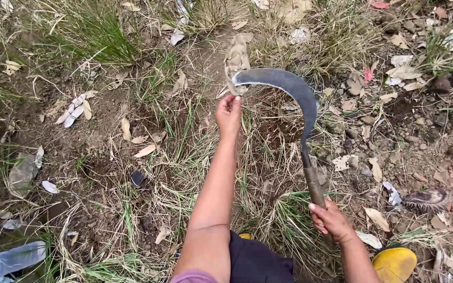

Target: Cutting and clearing grass and weeds using a hand sickle in a backyard area

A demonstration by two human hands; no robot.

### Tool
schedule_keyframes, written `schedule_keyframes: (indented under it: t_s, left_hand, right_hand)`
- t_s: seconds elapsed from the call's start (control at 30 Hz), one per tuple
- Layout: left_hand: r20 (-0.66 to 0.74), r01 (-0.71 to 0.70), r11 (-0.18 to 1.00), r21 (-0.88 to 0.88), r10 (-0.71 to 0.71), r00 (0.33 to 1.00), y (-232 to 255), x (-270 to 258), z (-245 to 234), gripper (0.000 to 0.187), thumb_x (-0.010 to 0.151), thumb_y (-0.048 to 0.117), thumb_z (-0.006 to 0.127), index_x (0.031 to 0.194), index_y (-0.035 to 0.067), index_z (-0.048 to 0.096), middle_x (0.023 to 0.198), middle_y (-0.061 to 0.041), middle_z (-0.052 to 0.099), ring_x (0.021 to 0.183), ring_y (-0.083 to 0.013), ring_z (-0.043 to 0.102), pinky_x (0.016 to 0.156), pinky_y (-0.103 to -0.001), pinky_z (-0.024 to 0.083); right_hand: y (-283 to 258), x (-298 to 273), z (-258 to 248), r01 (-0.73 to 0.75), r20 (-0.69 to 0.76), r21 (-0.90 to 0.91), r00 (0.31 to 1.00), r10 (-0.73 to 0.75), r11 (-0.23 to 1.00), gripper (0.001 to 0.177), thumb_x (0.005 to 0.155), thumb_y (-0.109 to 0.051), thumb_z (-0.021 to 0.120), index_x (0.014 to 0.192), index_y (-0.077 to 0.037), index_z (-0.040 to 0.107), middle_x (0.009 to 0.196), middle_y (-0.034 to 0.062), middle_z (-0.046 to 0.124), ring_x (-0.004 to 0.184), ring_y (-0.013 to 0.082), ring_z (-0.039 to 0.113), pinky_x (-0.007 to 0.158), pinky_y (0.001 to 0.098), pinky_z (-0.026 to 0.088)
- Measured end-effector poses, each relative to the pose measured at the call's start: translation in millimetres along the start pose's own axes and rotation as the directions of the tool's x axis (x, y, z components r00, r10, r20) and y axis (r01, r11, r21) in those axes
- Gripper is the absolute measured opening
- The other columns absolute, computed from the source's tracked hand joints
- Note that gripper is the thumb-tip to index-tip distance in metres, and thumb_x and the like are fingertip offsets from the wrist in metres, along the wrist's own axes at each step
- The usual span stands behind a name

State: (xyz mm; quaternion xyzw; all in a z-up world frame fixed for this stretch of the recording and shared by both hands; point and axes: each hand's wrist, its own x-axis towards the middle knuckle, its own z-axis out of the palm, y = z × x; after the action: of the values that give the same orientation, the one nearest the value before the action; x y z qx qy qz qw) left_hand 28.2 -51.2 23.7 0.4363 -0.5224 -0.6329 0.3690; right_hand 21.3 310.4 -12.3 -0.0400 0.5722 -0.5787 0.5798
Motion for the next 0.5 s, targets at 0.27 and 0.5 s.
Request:
schedule_keyframes:
  t_s: [0.27,0.5]
  left_hand:
    - [-0.038,-0.033,0.988,-0.152,0.027,0.999,16,-5,0,0.011,0.074,0.01,0.062,0.084,0.004,0.059,0.077,-0.006,0.06,0.066,-0.0115,0.053,0.056,-0.022,0.046]
    - [-0.083,-0.046,0.992,-0.114,0.037,0.996,-8,9,-15,0.003,0.071,0.004,0.064,0.074,0.006,0.063,0.068,-0.002,0.061,0.058,-0.0061,0.049,0.049,-0.017,0.039]
  right_hand:
    - [-4,-4,1,-0.002,0.006,-0.038,1.0,0.002,0.999,0.016,0.078,-0.015,0.059,0.076,-0.007,0.045,0.043,-0.0003,0.042,0.028,0.011,0.033,0.026,0.0217,0.028]
    - [-79,-23,-10,-0.112,-0.164,-0.261,0.984,0.07,0.959,0.038,0.071,-0.008,0.065,0.107,-0.003,0.055,0.042,0.0028,0.046,0.027,0.0102,0.035,0.023,0.0193,0.029]
